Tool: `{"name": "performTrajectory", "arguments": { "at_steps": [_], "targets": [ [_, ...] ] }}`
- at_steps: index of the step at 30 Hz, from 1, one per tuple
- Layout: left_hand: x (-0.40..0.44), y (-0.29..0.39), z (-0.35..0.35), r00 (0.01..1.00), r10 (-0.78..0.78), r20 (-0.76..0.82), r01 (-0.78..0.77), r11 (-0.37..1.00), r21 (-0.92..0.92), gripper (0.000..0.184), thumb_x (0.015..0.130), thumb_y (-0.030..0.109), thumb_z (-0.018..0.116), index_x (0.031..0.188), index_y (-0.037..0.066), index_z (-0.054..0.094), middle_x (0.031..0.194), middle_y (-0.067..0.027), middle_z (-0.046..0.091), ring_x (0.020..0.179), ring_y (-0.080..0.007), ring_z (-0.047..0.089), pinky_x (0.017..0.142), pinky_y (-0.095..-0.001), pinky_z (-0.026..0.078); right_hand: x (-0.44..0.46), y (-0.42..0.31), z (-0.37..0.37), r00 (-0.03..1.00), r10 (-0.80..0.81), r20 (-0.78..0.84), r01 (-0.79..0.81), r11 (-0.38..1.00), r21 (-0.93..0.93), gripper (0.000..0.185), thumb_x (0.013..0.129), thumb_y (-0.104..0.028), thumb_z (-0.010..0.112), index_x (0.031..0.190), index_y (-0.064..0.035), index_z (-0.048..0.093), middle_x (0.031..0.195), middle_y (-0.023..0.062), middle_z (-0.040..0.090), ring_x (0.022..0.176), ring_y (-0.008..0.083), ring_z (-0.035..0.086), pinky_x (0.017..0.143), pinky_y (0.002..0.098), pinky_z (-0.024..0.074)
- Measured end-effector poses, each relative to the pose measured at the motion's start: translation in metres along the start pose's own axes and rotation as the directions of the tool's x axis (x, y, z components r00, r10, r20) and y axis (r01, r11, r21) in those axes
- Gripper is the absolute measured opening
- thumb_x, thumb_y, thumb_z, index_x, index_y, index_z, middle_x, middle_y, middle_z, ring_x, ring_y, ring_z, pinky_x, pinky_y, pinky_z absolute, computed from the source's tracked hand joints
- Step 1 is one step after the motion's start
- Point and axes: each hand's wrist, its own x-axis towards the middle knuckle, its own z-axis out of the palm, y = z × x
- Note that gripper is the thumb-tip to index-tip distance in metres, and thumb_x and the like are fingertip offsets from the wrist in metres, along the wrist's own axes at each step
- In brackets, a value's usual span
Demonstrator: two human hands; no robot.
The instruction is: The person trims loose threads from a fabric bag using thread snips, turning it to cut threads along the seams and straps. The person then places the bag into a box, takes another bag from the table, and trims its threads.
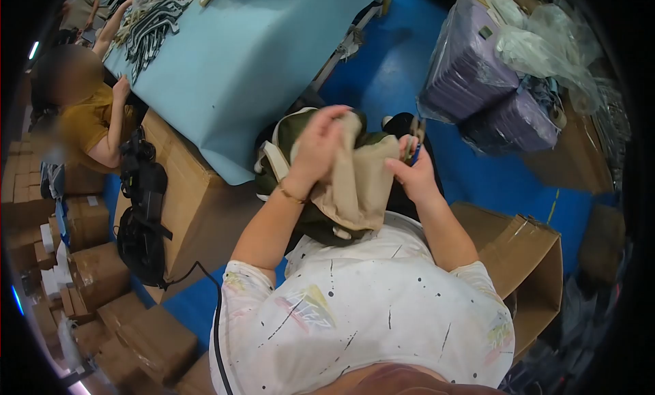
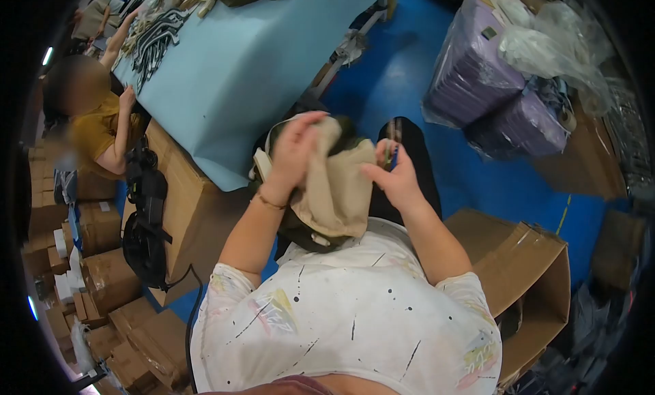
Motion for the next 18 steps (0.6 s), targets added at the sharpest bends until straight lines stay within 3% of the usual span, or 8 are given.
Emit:
{"name": "performTrajectory", "arguments": {
  "at_steps": [1,2,3,5,8,11,14,18],
  "targets": [
    [0.001,0.010,-0.009,0.984,0.007,-0.179,-0.042,0.981,-0.189,0.027,0.096,0.004,0.048,0.122,0.002,0.054,0.107,-0.0045,0.061,0.098,-0.0097,0.058,0.084,-0.0243,0.048,-0.002,0.003,-0.008,0.997,-0.004,-0.074,0.005,1.000,0.010,0.033,0.077,-0.005,0.075,0.094,-0.0121,0.047,0.079,-0.0056,0.045,0.061,0.0030,0.044,0.051,0.0177,0.0352],
    [-0.004,0.025,-0.019,0.947,-0.103,-0.304,-0.017,0.929,-0.369,0.022,0.096,0.006,0.048,0.118,0.002,0.053,0.107,-0.0052,0.061,0.098,-0.0101,0.057,0.084,-0.0240,0.047,0.000,0.009,-0.019,0.990,-0.032,-0.139,0.043,0.996,0.074,0.034,0.076,-0.003,0.074,0.093,-0.0140,0.047,0.077,-0.0061,0.045,0.057,0.0033,0.044,0.046,0.0178,0.0321],
    [-0.011,0.031,-0.032,0.934,-0.114,-0.340,-0.051,0.897,-0.440,0.021,0.097,0.008,0.050,0.117,0.002,0.052,0.106,-0.0064,0.061,0.097,-0.0100,0.057,0.085,-0.0239,0.047,0.001,0.011,-0.030,0.982,0.007,-0.190,0.013,0.994,0.105,0.035,0.076,-0.003,0.074,0.092,-0.0150,0.046,0.075,-0.0069,0.046,0.055,0.0032,0.044,0.045,0.0178,0.0316],
    [-0.033,0.023,-0.040,0.899,0.049,-0.434,-0.108,0.988,-0.113,0.024,0.095,0.005,0.053,0.118,0.002,0.051,0.105,-0.0071,0.060,0.093,-0.0094,0.058,0.081,-0.0238,0.048,-0.001,0.001,-0.029,0.976,-0.016,-0.219,0.043,0.992,0.120,0.035,0.075,-0.003,0.076,0.092,-0.0155,0.047,0.074,-0.0076,0.046,0.054,0.0032,0.044,0.045,0.0178,0.0316],
    [-0.066,0.027,-0.024,0.916,0.089,-0.392,-0.095,0.995,0.003,0.032,0.088,0.003,0.063,0.118,0.001,0.052,0.102,-0.0057,0.059,0.087,-0.0098,0.059,0.075,-0.0235,0.049,0.003,0.005,-0.043,0.964,-0.033,-0.263,0.086,0.978,0.191,0.036,0.076,-0.002,0.075,0.095,-0.0151,0.048,0.074,-0.0066,0.048,0.053,0.0041,0.045,0.045,0.0182,0.0323],
    [-0.099,0.008,-0.008,0.931,0.261,-0.256,-0.147,0.908,0.393,0.031,0.083,0.009,0.072,0.109,0.002,0.058,0.081,-0.0039,0.058,0.066,-0.0126,0.054,0.061,-0.0253,0.046,0.010,0.006,-0.058,0.950,-0.037,-0.310,0.113,0.967,0.229,0.035,0.077,0.001,0.072,0.098,-0.0143,0.048,0.075,-0.0053,0.050,0.053,0.0051,0.045,0.046,0.0186,0.0335],
    [-0.109,0.009,0.007,0.958,0.287,-0.011,-0.238,0.814,0.529,0.030,0.074,0.011,0.077,0.101,0.004,0.063,0.068,-0.0085,0.051,0.057,-0.0245,0.050,0.052,-0.0335,0.040,0.014,0.010,-0.074,0.936,-0.063,-0.347,0.155,0.957,0.245,0.033,0.078,0.004,0.069,0.098,-0.0132,0.048,0.076,-0.0038,0.052,0.054,0.0059,0.046,0.048,0.0186,0.0345],
    [-0.107,0.005,0.028,0.844,0.405,0.352,-0.533,0.715,0.453,0.025,0.071,0.006,0.074,0.094,0.008,0.065,0.066,-0.0054,0.051,0.059,-0.0235,0.051,0.054,-0.0347,0.041,0.018,0.020,-0.098,0.908,-0.109,-0.405,0.215,0.950,0.226,0.032,0.079,0.005,0.068,0.097,-0.0128,0.049,0.075,-0.0031,0.053,0.054,0.0063,0.046,0.048,0.0189,0.0343]
  ]
}}
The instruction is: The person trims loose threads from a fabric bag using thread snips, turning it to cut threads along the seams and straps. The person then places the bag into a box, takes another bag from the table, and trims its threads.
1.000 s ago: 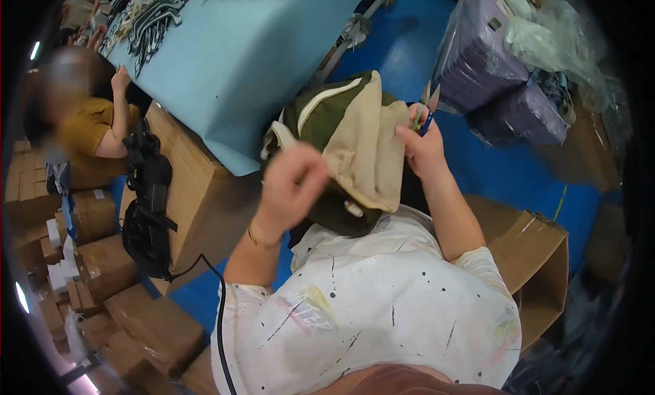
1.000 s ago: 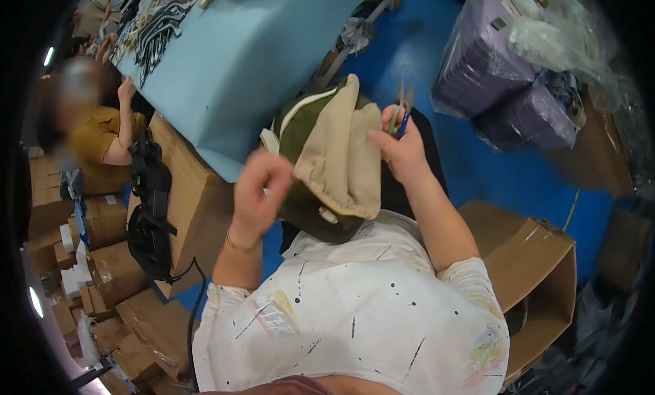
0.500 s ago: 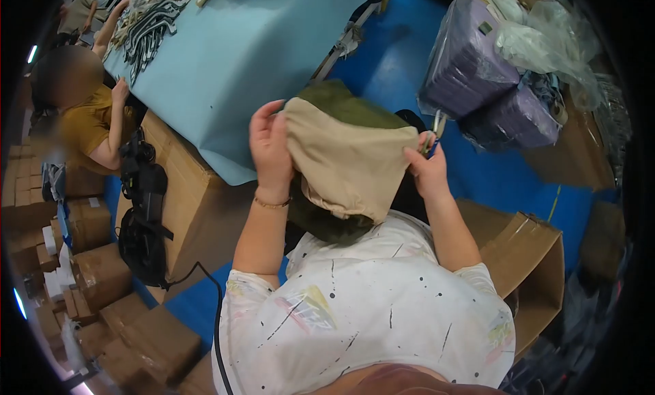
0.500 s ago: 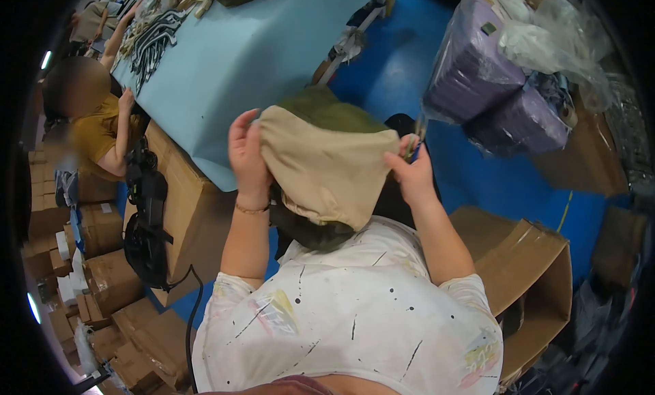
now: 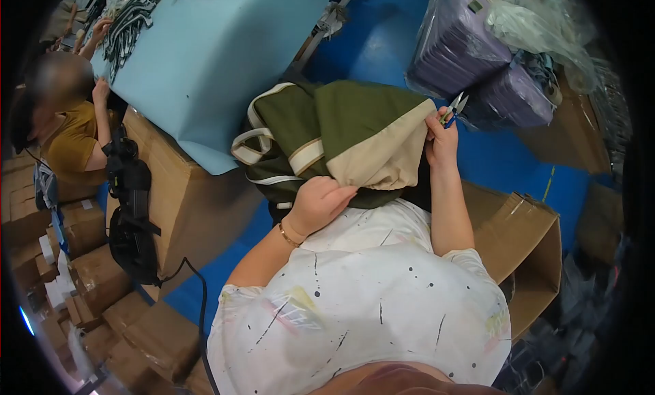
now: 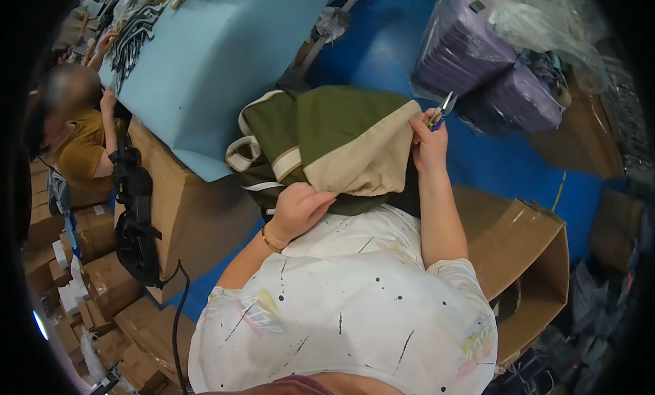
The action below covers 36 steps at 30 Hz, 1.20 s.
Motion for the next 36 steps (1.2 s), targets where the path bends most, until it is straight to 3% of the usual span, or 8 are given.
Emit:
{"name": "performTrajectory", "arguments": {
  "at_steps": [6,9,13,17,25,29,31,36],
  "targets": [
    [0.026,0.008,0.024,0.957,0.174,0.231,-0.148,0.981,-0.125,0.014,0.073,0.009,0.064,0.087,0.007,0.064,0.074,-0.0051,0.051,0.069,-0.0221,0.054,0.058,-0.0335,0.043,0.013,-0.007,-0.032,0.996,-0.022,-0.086,0.017,0.999,-0.050,0.026,0.081,0.001,0.068,0.096,-0.0119,0.050,0.076,-0.0029,0.055,0.057,0.0058,0.046,0.048,0.0203,0.0332],
    [0.037,0.011,0.043,0.940,0.196,0.279,-0.170,0.979,-0.115,0.015,0.073,0.009,0.062,0.088,0.006,0.063,0.076,-0.0061,0.051,0.073,-0.0228,0.054,0.061,-0.0344,0.044,0.009,-0.024,-0.028,0.958,-0.135,-0.253,-0.030,0.831,-0.556,0.022,0.084,-0.002,0.066,0.098,-0.0088,0.050,0.090,-0.0001,0.061,0.064,0.0060,0.049,0.053,0.0205,0.0361],
    [0.050,0.009,0.061,0.931,0.211,0.298,-0.182,0.975,-0.125,0.015,0.075,0.009,0.060,0.088,0.005,0.062,0.088,-0.0105,0.055,0.089,-0.0260,0.054,0.078,-0.0360,0.044,-0.022,-0.040,0.012,0.984,-0.147,0.104,0.179,0.770,-0.612,0.022,0.083,-0.011,0.071,0.093,-0.0063,0.051,0.115,0.0073,0.062,0.082,0.0066,0.051,0.069,0.0232,0.0429],
    [0.045,0.005,0.071,0.927,0.236,0.291,-0.185,0.964,-0.191,0.019,0.079,0.011,0.057,0.095,0.005,0.065,0.107,-0.0114,0.060,0.105,-0.0260,0.053,0.095,-0.0361,0.040,-0.055,-0.030,0.047,0.946,0.084,0.314,0.308,0.078,-0.948,0.032,0.078,-0.020,0.075,0.091,-0.0004,0.053,0.088,0.0141,0.067,0.076,0.0226,0.063,0.069,0.0344,0.0484],
    [0.072,-0.066,-0.014,0.998,0.023,-0.059,-0.023,1.000,-0.004,0.031,0.079,0.001,0.062,0.110,0.004,0.061,0.116,-0.0144,0.059,0.110,-0.0333,0.055,0.097,-0.0419,0.044,-0.040,-0.018,-0.005,0.988,-0.065,0.141,0.123,0.885,-0.450,0.022,0.085,0.004,0.064,0.096,-0.0071,0.048,0.086,-0.0029,0.049,0.080,0.0058,0.050,0.073,0.0200,0.0432],
    [0.039,-0.160,-0.041,0.852,-0.497,-0.167,0.523,0.784,0.333,0.059,0.084,0.038,0.065,0.128,0.002,0.051,0.131,-0.0200,0.049,0.122,-0.0364,0.046,0.103,-0.0428,0.038,-0.043,-0.051,-0.012,0.963,-0.122,0.239,0.182,0.951,-0.249,0.025,0.084,0.004,0.064,0.093,-0.0099,0.045,0.085,-0.0003,0.052,0.074,0.0073,0.049,0.067,0.0211,0.0394],
    [0.034,-0.191,-0.047,0.544,-0.838,0.027,0.812,0.519,-0.267,0.069,0.092,0.050,0.050,0.135,-0.003,0.043,0.134,-0.0246,0.049,0.125,-0.0367,0.046,0.105,-0.0391,0.036,-0.046,-0.063,-0.007,0.940,-0.082,0.330,0.167,0.957,-0.239,0.028,0.081,-0.001,0.069,0.089,-0.0105,0.044,0.082,0.0001,0.052,0.073,0.0075,0.048,0.065,0.0210,0.0376],
    [0.050,-0.233,-0.039,0.406,-0.878,0.251,0.861,0.460,0.216,0.080,0.085,0.066,0.045,0.109,-0.008,0.063,0.112,-0.0273,0.063,0.110,-0.0386,0.058,0.095,-0.0411,0.044,-0.072,-0.093,0.009,0.863,0.113,0.493,0.090,0.924,-0.371,0.038,0.071,-0.014,0.081,0.079,-0.0118,0.044,0.073,0.0010,0.050,0.068,0.0089,0.046,0.060,0.0228,0.0357]
  ]
}}
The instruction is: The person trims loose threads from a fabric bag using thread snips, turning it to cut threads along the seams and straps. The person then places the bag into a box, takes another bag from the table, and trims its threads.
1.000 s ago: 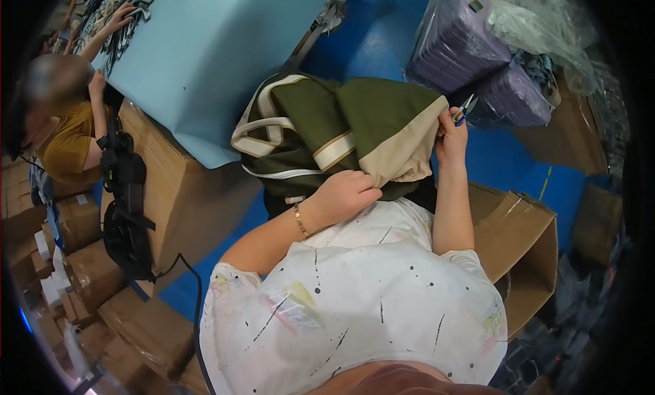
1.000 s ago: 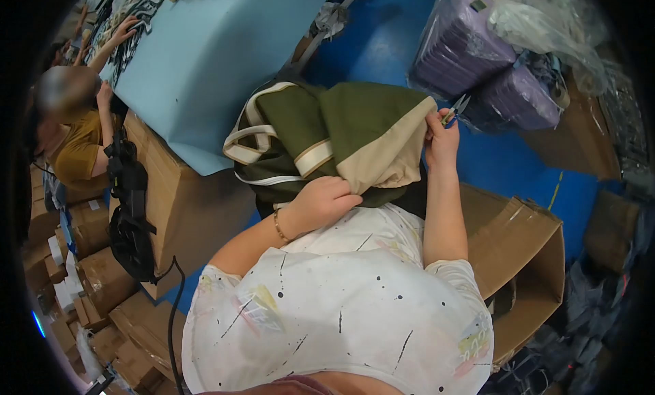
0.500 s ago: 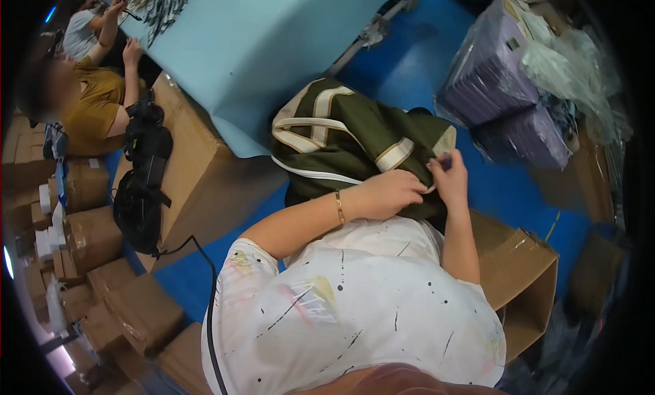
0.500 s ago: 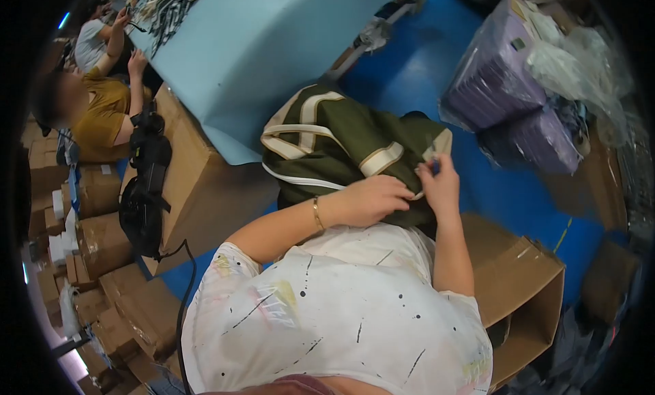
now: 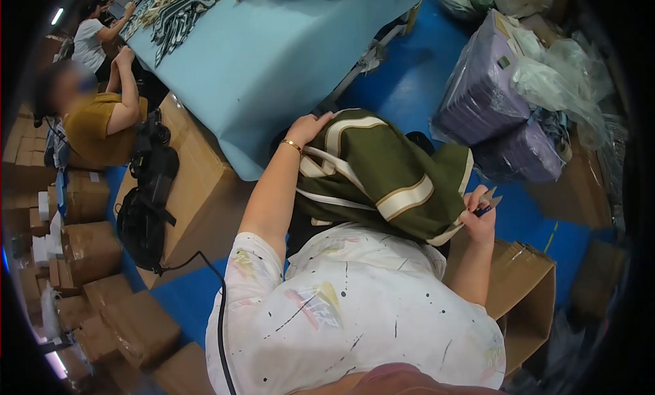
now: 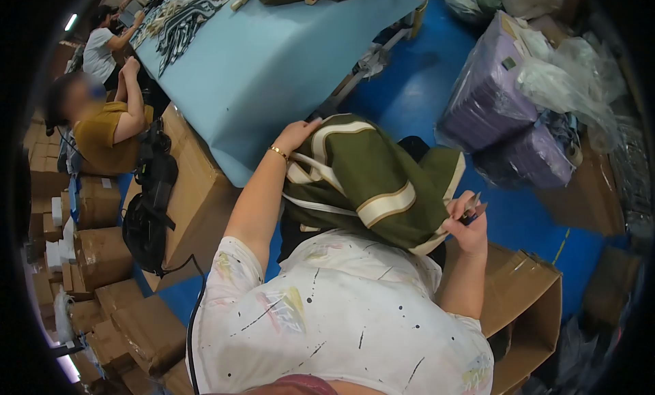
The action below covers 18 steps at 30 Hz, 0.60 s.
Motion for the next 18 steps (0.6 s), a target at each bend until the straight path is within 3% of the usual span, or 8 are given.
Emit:
{"name": "performTrajectory", "arguments": {
  "at_steps": [3,4,8,10,13,14,17,18],
  "targets": [
    [0.023,-0.020,0.013,0.965,0.187,0.184,-0.203,0.977,0.072,0.075,0.080,0.064,0.055,0.095,-0.009,0.068,0.097,-0.0218,0.068,0.082,-0.0329,0.065,0.079,-0.0397,0.050,-0.006,-0.001,-0.007,0.994,-0.101,-0.033,0.103,0.993,0.061,0.039,0.070,-0.014,0.081,0.079,-0.0117,0.044,0.070,0.0008,0.049,0.066,0.0089,0.046,0.060,0.0226,0.0355],
    [-0.002,-0.006,0.005,0.956,0.213,0.202,-0.166,0.959,-0.228,0.055,0.082,0.047,0.067,0.091,-0.008,0.068,0.088,-0.0129,0.068,0.072,-0.0203,0.062,0.070,-0.0344,0.050,-0.006,0.000,-0.018,0.990,-0.137,-0.023,0.139,0.984,0.114,0.033,0.074,-0.008,0.077,0.083,-0.0109,0.045,0.075,0.0009,0.050,0.068,0.0090,0.047,0.063,0.0221,0.0366],
    [-0.064,0.017,-0.026,0.983,0.141,-0.114,-0.172,0.529,-0.831,0.025,0.086,0.021,0.068,0.087,-0.004,0.067,0.081,-0.0052,0.065,0.071,-0.0111,0.058,0.065,-0.0281,0.047,0.007,-0.002,-0.048,0.916,-0.138,-0.377,0.158,0.987,0.023,0.023,0.085,0.006,0.059,0.094,-0.0103,0.046,0.087,-0.0001,0.051,0.076,0.0095,0.049,0.071,0.0236,0.0397],
    [-0.101,0.032,-0.055,0.963,0.147,-0.228,-0.268,0.383,-0.884,0.016,0.089,0.013,0.064,0.088,-0.002,0.066,0.082,-0.0038,0.064,0.073,-0.0089,0.056,0.065,-0.0245,0.044,0.017,0.003,-0.066,0.886,-0.127,-0.445,0.151,0.988,0.018,0.020,0.087,0.004,0.060,0.095,-0.0102,0.047,0.088,0.0001,0.052,0.080,0.0100,0.052,0.074,0.0247,0.0417],
    [-0.138,0.027,-0.073,0.835,0.353,-0.421,-0.550,0.547,-0.631,0.013,0.090,0.011,0.062,0.089,-0.001,0.064,0.089,-0.0044,0.063,0.079,-0.0076,0.052,0.069,-0.0216,0.040,0.038,0.009,-0.089,0.851,-0.125,-0.509,0.180,0.982,0.060,0.013,0.091,-0.002,0.059,0.096,-0.0097,0.050,0.088,-0.0001,0.054,0.082,0.0110,0.055,0.075,0.0271,0.0452],
    [-0.151,0.031,-0.076,0.760,0.440,-0.479,-0.645,0.607,-0.464,0.012,0.090,0.012,0.062,0.088,0.000,0.063,0.105,-0.0070,0.059,0.087,-0.0086,0.048,0.073,-0.0215,0.037,0.046,0.008,-0.093,0.835,-0.120,-0.537,0.185,0.980,0.069,0.012,0.091,-0.002,0.059,0.096,-0.0097,0.051,0.087,-0.0006,0.055,0.081,0.0104,0.056,0.074,0.0267,0.0458],
    [-0.172,0.044,-0.075,0.680,0.501,-0.535,-0.733,0.483,-0.478,0.012,0.090,0.011,0.061,0.089,0.000,0.064,0.121,-0.0110,0.053,0.101,-0.0113,0.050,0.080,-0.0234,0.040,0.070,0.003,-0.086,0.808,-0.123,-0.576,0.221,0.970,0.103,0.009,0.092,-0.004,0.060,0.095,-0.0098,0.053,0.085,-0.0027,0.055,0.078,0.0087,0.057,0.071,0.0262,0.0478],
    [-0.171,0.044,-0.073,0.676,0.552,-0.489,-0.720,0.350,-0.600,0.021,0.091,0.011,0.058,0.109,0.000,0.059,0.134,-0.0137,0.045,0.115,-0.0148,0.048,0.091,-0.0262,0.040,0.077,0.004,-0.084,0.795,-0.124,-0.594,0.237,0.964,0.116,0.009,0.092,-0.004,0.060,0.095,-0.0098,0.053,0.085,-0.0030,0.055,0.078,0.0087,0.057,0.071,0.0262,0.0481]
  ]
}}
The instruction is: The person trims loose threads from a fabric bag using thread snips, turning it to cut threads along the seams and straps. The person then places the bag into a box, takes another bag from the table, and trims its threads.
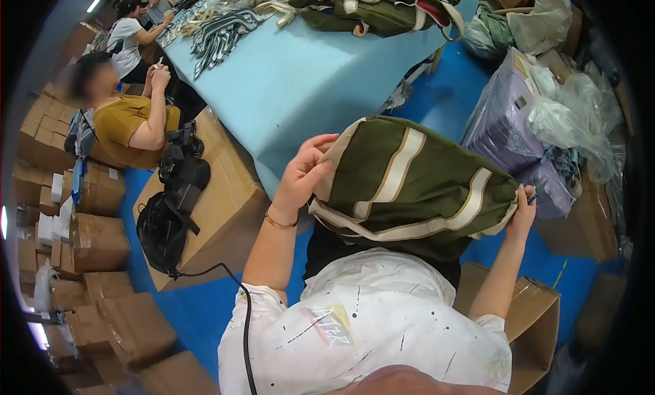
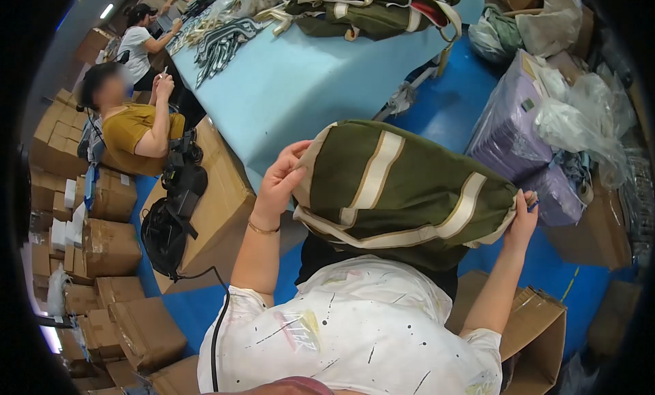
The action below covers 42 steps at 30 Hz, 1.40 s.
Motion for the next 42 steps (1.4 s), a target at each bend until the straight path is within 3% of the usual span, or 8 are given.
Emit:
{"name": "performTrajectory", "arguments": {
  "at_steps": [4,8,20,28,32,37,41,42],
  "targets": [
    [-0.001,0.012,0.007,0.939,-0.338,0.064,0.338,0.876,-0.343,0.063,0.092,0.012,0.056,0.145,0.004,0.024,0.131,-0.0135,0.049,0.118,-0.0169,0.048,0.097,-0.0289,0.040,-0.002,0.003,0.016,0.999,0.044,-0.003,-0.044,0.999,0.018,0.009,0.092,-0.005,0.060,0.095,-0.0106,0.054,0.084,-0.0020,0.056,0.077,0.0102,0.058,0.070,0.0265,0.0489],
    [0.009,0.010,0.006,0.911,-0.390,0.131,0.379,0.920,0.105,0.057,0.092,0.015,0.059,0.141,0.001,0.034,0.114,-0.0077,0.060,0.104,-0.0104,0.054,0.093,-0.0272,0.043,-0.008,0.002,0.021,0.995,0.066,0.079,-0.070,0.997,0.043,0.009,0.092,-0.005,0.060,0.093,-0.0116,0.054,0.082,-0.0028,0.056,0.074,0.0090,0.057,0.068,0.0258,0.0481],
    [0.001,-0.035,0.030,0.907,-0.401,0.127,0.414,0.801,-0.431,0.025,0.094,0.003,0.053,0.118,0.000,0.057,0.108,-0.0031,0.063,0.098,-0.0097,0.058,0.087,-0.0236,0.047,0.002,0.020,-0.016,0.990,0.133,-0.042,-0.128,0.986,0.107,0.010,0.091,-0.006,0.062,0.088,-0.0131,0.055,0.081,-0.0013,0.060,0.073,0.0118,0.061,0.066,0.0271,0.0504],
    [-0.009,0.005,0.061,0.927,-0.364,0.089,0.375,0.910,-0.178,0.036,0.089,0.011,0.065,0.122,0.003,0.056,0.112,-0.0027,0.061,0.104,-0.0092,0.055,0.090,-0.0258,0.047,0.000,0.044,-0.028,0.981,0.188,-0.053,-0.185,0.981,0.052,0.008,0.093,-0.009,0.059,0.091,-0.0125,0.052,0.084,-0.0033,0.056,0.076,0.0102,0.058,0.069,0.0276,0.0490],
    [-0.010,0.004,0.063,0.957,-0.284,-0.055,0.289,0.928,0.236,0.030,0.087,0.019,0.067,0.112,0.003,0.060,0.100,-0.0052,0.064,0.092,-0.0139,0.059,0.081,-0.0275,0.048,-0.007,0.039,-0.026,0.988,0.152,0.013,-0.153,0.987,0.045,0.005,0.095,-0.009,0.057,0.094,-0.0121,0.053,0.084,-0.0031,0.056,0.077,0.0097,0.058,0.070,0.0270,0.0486],
    [0.008,0.044,0.089,1.000,-0.024,-0.003,0.018,0.658,0.753,0.022,0.084,0.021,0.068,0.090,0.001,0.060,0.078,-0.0121,0.058,0.068,-0.0243,0.057,0.063,-0.0330,0.046,-0.012,0.026,-0.021,0.998,0.027,0.062,-0.021,0.996,-0.086,0.004,0.095,-0.008,0.057,0.097,-0.0104,0.054,0.085,-0.0030,0.055,0.078,0.0079,0.056,0.071,0.0249,0.0468],
    [0.014,0.026,0.097,1.000,-0.003,-0.003,0.004,0.759,0.652,0.011,0.088,0.011,0.061,0.086,0.002,0.056,0.067,-0.0064,0.051,0.056,-0.0159,0.048,0.053,-0.0301,0.040,-0.012,0.025,-0.021,1.000,0.003,0.027,-0.002,0.999,-0.046,0.007,0.093,-0.006,0.059,0.095,-0.0104,0.054,0.084,-0.0030,0.055,0.076,0.0080,0.056,0.069,0.0247,0.0467],
    [0.013,0.018,0.094,0.980,-0.199,-0.029,0.192,0.882,0.431,0.007,0.092,0.009,0.057,0.088,0.003,0.056,0.067,0.0010,0.050,0.057,-0.0071,0.044,0.052,-0.0261,0.038,-0.008,0.029,-0.026,0.999,0.029,-0.024,-0.029,1.000,-0.002,0.007,0.093,-0.006,0.060,0.095,-0.0108,0.054,0.083,-0.0027,0.056,0.075,0.0087,0.056,0.069,0.0254,0.0474]
  ]
}}
